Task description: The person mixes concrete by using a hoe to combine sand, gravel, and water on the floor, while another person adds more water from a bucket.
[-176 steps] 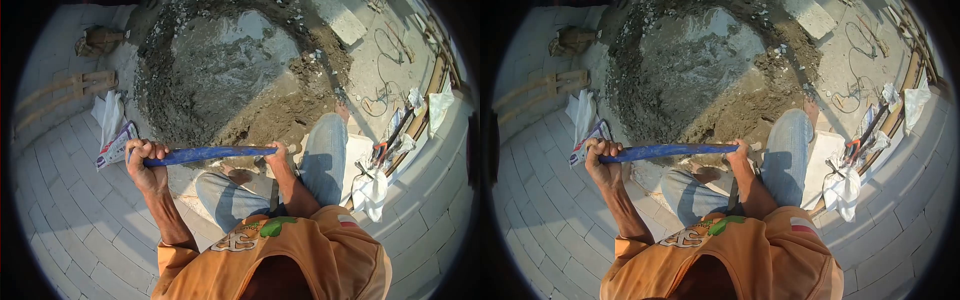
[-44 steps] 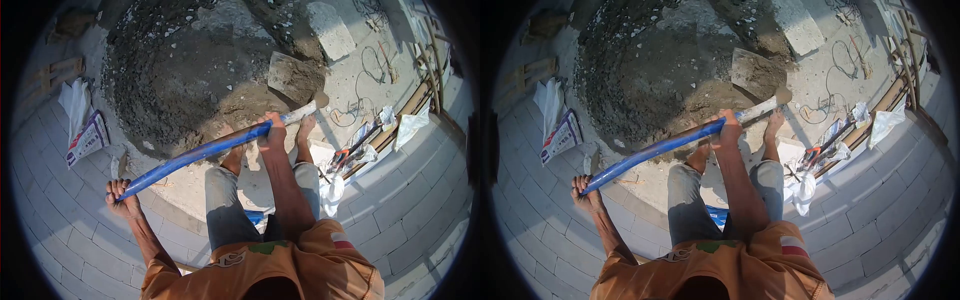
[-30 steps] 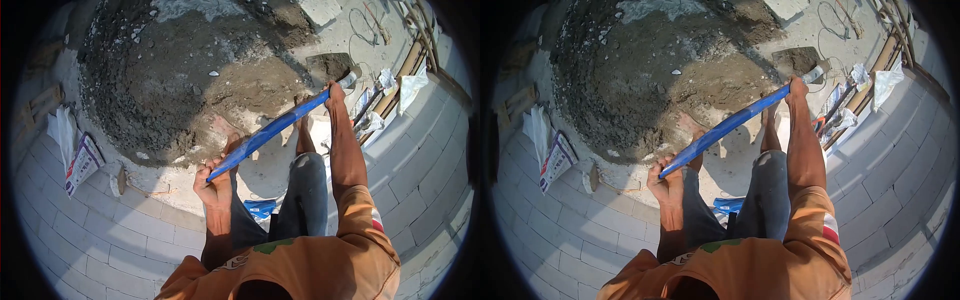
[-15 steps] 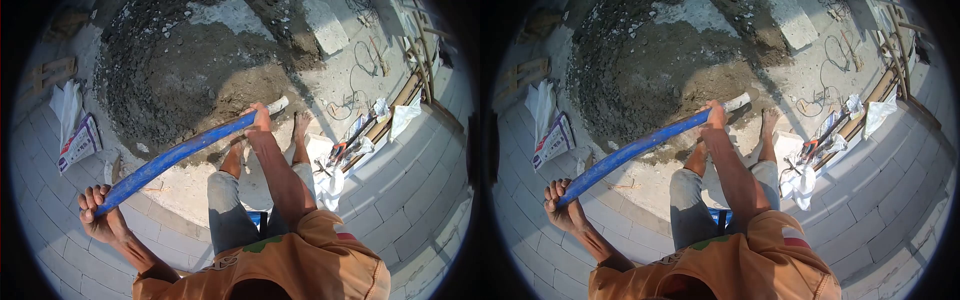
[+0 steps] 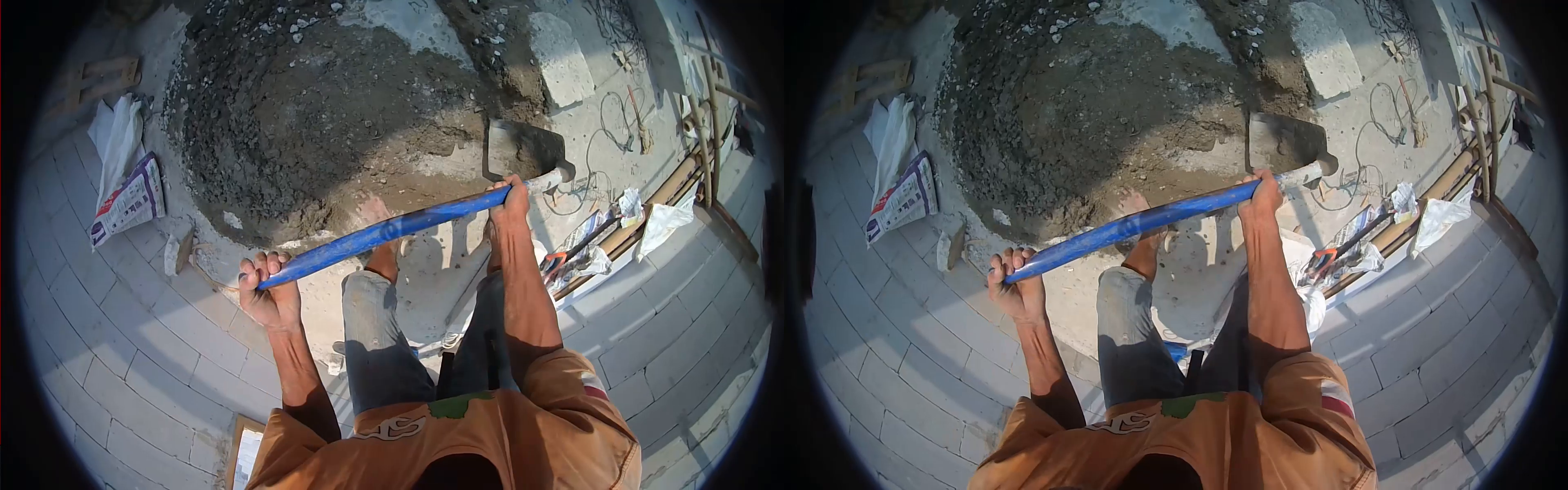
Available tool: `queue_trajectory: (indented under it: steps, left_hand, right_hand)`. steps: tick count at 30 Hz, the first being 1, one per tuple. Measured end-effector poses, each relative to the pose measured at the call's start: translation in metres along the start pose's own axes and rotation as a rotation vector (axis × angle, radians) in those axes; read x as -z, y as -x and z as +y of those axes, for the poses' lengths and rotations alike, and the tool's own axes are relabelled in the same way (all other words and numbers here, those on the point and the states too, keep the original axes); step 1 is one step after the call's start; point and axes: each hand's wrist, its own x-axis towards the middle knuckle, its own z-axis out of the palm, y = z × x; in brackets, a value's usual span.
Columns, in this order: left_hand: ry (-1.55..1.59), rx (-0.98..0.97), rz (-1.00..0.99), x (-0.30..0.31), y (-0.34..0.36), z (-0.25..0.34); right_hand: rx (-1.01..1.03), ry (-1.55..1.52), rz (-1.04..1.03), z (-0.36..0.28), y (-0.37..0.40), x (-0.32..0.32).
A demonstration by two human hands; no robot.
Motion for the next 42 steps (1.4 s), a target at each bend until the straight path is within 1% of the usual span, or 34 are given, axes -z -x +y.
queue_trajectory:
  steps: [2,3,4,5,6,8,10,12,14,16,18,20,22,23,24,25,27,28,30,31,32,34,35,36,37,38,39,41,42]
  left_hand:
    - [0.043,0.059,0.087,-0.003,-0.005,-0.054]
    - [0.042,0.072,0.086,-0.004,-0.011,-0.068]
    - [0.039,0.107,0.133,-0.004,-0.017,-0.078]
    - [0.034,0.141,0.181,-0.002,-0.023,-0.082]
    - [0.031,0.152,0.179,-0.004,-0.032,-0.077]
    - [-0.006,0.097,0.081,-0.027,-0.044,-0.051]
    - [-0.034,0.057,0.047,-0.056,-0.055,-0.015]
    - [-0.117,-0.024,-0.032,-0.077,-0.057,0.026]
    - [-0.153,-0.106,-0.067,-0.087,-0.053,0.067]
    - [-0.183,-0.179,-0.069,-0.095,-0.049,0.112]
    - [-0.16,-0.193,-0.129,-0.091,-0.047,0.157]
    - [-0.126,-0.254,-0.115,-0.084,-0.04,0.193]
    - [-0.12,-0.327,-0.122,-0.067,-0.031,0.23]
    - [-0.111,-0.357,-0.176,-0.058,-0.026,0.246]
    - [-0.102,-0.389,-0.231,-0.053,-0.023,0.256]
    - [-0.099,-0.381,-0.23,-0.045,-0.019,0.265]
    - [-0.087,-0.416,-0.343,-0.037,-0.01,0.275]
    - [-0.094,-0.43,-0.334,-0.027,-0.01,0.278]
    - [-0.085,-0.354,-0.183,0.004,-0.019,0.268]
    - [-0.046,-0.326,-0.18,0.023,-0.027,0.257]
    - [-0.002,-0.278,-0.178,0.044,-0.039,0.241]
    - [0.071,-0.182,-0.206,0.06,-0.047,0.179]
    - [0.044,-0.137,-0.173,0.059,-0.045,0.144]
    - [0.054,-0.085,-0.144,0.057,-0.039,0.105]
    - [0.066,-0.006,-0.161,0.06,-0.033,0.069]
    - [0.089,0.054,-0.105,0.068,-0.023,0.035]
    - [0.12,0.115,-0.048,0.071,-0.012,0.005]
    - [0.155,0.208,0.029,0.081,0.008,-0.046]
    - [0.165,0.235,0.089,0.086,0.017,-0.064]
  right_hand:
    - [0.07,0.062,0.073,-0.026,-0.042,0.013]
    - [0.106,0.101,0.122,-0.036,-0.058,0.013]
    - [0.089,0.114,0.123,-0.037,-0.093,0.022]
    - [0.097,0.124,0.136,-0.034,-0.098,0.015]
    - [0.107,0.135,0.144,-0.03,-0.1,0.004]
    - [0.084,0.097,0.153,-0.011,-0.108,-0.011]
    - [0.076,0.068,0.131,0.006,-0.095,-0.036]
    - [-0.007,-0.014,-0.011,0.037,-0.059,-0.066]
    - [-0.062,-0.066,-0.102,0.059,-0.019,-0.096]
    - [-0.111,-0.063,-0.086,0.081,0.024,-0.131]
    - [-0.187,-0.146,-0.164,0.095,0.06,-0.157]
    - [-0.215,-0.113,-0.209,0.095,0.115,-0.18]
    - [-0.273,-0.136,-0.313,0.1,0.148,-0.189]
    - [-0.309,-0.144,-0.371,0.103,0.16,-0.192]
    - [-0.346,-0.152,-0.429,0.107,0.167,-0.194]
    - [-0.341,-0.154,-0.422,0.11,0.169,-0.194]
    - [-0.462,-0.191,-0.502,0.119,0.172,-0.195]
    - [-0.476,-0.18,-0.507,0.121,0.172,-0.191]
    - [-0.389,-0.202,-0.539,0.128,0.168,-0.182]
    - [-0.368,-0.197,-0.5,0.123,0.164,-0.172]
    - [-0.237,-0.233,-0.448,0.122,0.152,-0.158]
    - [-0.133,-0.167,-0.338,0.092,0.128,-0.119]
    - [-0.106,-0.121,-0.288,0.077,0.105,-0.095]
    - [-0.037,-0.083,-0.257,0.058,0.088,-0.071]
    - [-0.006,-0.071,-0.165,0.044,0.051,-0.041]
    - [-0.001,-0.056,-0.163,0.025,0.034,-0.017]
    - [0.08,-0.013,-0.117,0.012,0.006,0.013]
    - [0.087,0.033,0.02,-0.009,-0.045,0.064]
    - [0.053,0.044,0.031,-0.015,-0.052,0.082]
